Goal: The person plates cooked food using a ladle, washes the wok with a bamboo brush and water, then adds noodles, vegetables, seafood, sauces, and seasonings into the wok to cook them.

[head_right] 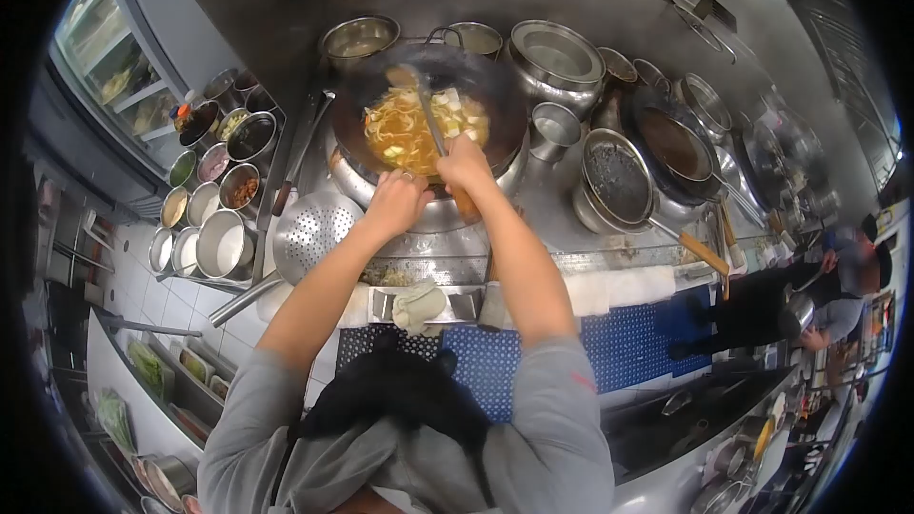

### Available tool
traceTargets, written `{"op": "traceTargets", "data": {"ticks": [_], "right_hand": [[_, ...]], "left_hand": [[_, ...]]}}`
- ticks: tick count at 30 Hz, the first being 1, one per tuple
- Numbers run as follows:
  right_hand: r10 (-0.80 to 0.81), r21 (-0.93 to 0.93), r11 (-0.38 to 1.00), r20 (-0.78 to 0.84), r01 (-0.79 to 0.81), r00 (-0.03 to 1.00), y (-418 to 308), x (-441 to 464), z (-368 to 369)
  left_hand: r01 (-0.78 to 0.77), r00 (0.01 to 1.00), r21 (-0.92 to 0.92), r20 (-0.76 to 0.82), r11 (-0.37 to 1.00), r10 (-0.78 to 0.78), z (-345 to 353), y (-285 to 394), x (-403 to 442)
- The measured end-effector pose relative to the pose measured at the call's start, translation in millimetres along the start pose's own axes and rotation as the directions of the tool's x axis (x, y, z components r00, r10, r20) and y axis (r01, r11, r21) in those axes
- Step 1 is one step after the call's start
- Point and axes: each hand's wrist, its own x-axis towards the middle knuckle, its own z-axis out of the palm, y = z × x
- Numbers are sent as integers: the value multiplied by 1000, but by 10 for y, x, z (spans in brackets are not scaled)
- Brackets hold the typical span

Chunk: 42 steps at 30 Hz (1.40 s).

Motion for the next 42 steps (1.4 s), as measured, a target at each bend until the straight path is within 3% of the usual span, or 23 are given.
{"op": "traceTargets", "data": {"ticks": [3, 5, 9, 12, 15, 16, 19, 22, 25, 26, 28, 29, 32, 36, 38, 39, 40, 42], "right_hand": [[2, 51, 999, 120, -9, 993, 20, -397, -7], [12, 141, 989, 162, -36, 987, 129, -697, -65], [32, -63, 998, 96, -26, 995, 80, -1205, -317], [139, -166, 976, -38, -144, 990, 19, -1130, -294], [112, 44, 993, -106, -108, 988, 112, -750, -64], [152, 195, 972, -89, -132, 984, 85, -634, 14], [253, 568, 791, 35, -227, 967, -12, -479, 148], [322, 732, 542, 273, -413, 907, -117, -564, 70], [180, 644, 715, 207, -272, 962, -36, -845, 14], [215, 498, 823, 171, -272, 962, -61, -941, -19], [223, 301, 923, 87, -239, 971, -22, -1050, -14], [219, 191, 956, 42, -223, 975, -15, -1076, -31], [193, 142, 972, -27, -187, 981, 173, -968, 23], [308, 688, 680, 45, -253, 950, -19, -977, 342], [319, 849, 423, 187, -316, 929, -29, -985, 427], [308, 897, 274, 259, -346, 916, -24, -974, 472], [272, 879, 328, 263, -346, 926, 13, -961, 456], [199, 612, 748, 161, -256, 967, -80, -1065, 400]], "left_hand": [[-34, 999, -70, 2, 997, 34, 206, -144, 17], [15, 996, -85, 90, 996, -7, 136, -121, 96], [79, 991, -110, 113, 991, -67, -218, 92, 130], [83, 990, -164, 128, 983, -62, -222, 29, 131], [48, 996, -164, 84, 985, -35, 34, -113, 69], [34, 998, -157, 56, 987, -25, 91, -139, 50], [36, 995, -153, 97, 987, -22, 77, -164, 11], [33, 996, -174, 91, 984, -17, 49, -188, 85], [-7, 999, -210, 42, 978, 17, 71, -218, 19], [-26, 999, -221, 16, 975, 30, 58, -230, 18], [53, 992, -209, 119, 977, -28, 25, -204, 52], [90, 984, -202, 167, 975, -57, 16, -184, 87], [85, 986, -208, 161, 974, -52, 41, -207, 73], [-73, 979, -440, -203, 895, -20, -18, -215, -91], [-134, 924, -440, -379, 888, -49, -322, -54, -351], [-126, 937, -507, -343, 852, -65, -397, -46, -501], [-113, 950, -572, -301, 812, -80, -467, -73, -687], [-23, 987, -687, -133, 726, -95, -588, -177, -1082]]}}
